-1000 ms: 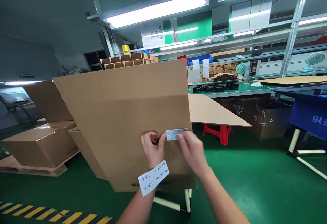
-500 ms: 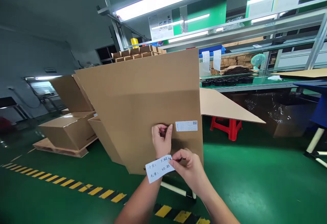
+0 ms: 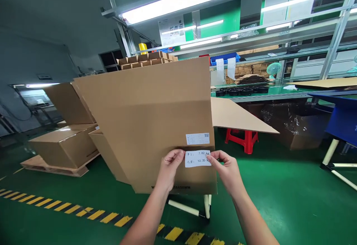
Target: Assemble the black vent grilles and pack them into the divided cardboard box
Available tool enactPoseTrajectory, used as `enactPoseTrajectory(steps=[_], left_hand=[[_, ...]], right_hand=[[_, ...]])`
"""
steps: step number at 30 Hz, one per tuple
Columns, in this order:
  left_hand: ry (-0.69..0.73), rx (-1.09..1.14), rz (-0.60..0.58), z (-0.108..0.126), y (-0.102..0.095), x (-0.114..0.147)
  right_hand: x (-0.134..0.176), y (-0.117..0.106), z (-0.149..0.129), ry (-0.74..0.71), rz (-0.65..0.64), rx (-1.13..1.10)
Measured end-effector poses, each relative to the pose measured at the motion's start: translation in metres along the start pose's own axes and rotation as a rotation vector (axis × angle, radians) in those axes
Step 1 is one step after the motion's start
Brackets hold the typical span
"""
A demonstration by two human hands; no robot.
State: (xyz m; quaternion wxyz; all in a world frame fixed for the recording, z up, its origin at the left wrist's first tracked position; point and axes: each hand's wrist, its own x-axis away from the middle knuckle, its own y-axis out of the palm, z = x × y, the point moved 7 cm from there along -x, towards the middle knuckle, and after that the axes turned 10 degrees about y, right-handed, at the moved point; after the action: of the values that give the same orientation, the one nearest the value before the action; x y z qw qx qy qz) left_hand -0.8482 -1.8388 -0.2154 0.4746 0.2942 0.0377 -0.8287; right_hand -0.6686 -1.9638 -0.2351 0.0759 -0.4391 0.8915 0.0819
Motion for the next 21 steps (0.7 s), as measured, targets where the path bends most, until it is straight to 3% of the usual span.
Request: enactPoseTrajectory(steps=[6,14,19,21], left_hand=[[0.005,-0.076,0.022,-0.0058,-0.0009,-0.0012],[0.215,-0.323,0.111,-0.0038,-0.0020,-0.0003],[0.193,-0.315,0.120,-0.0108,-0.0025,-0.0044],[0.235,-0.376,0.145,-0.0084,-0.0037,-0.0059]], right_hand=[[-0.0004,0.0034,0.0050,-0.069,0.089,0.022],[-0.0058,0.0030,0.0097,-0.074,0.216,-0.045],[-0.0086,0.0058,0.0065,-0.135,0.199,0.029],[-0.0084,0.0050,0.0047,-0.198,0.257,0.123]])
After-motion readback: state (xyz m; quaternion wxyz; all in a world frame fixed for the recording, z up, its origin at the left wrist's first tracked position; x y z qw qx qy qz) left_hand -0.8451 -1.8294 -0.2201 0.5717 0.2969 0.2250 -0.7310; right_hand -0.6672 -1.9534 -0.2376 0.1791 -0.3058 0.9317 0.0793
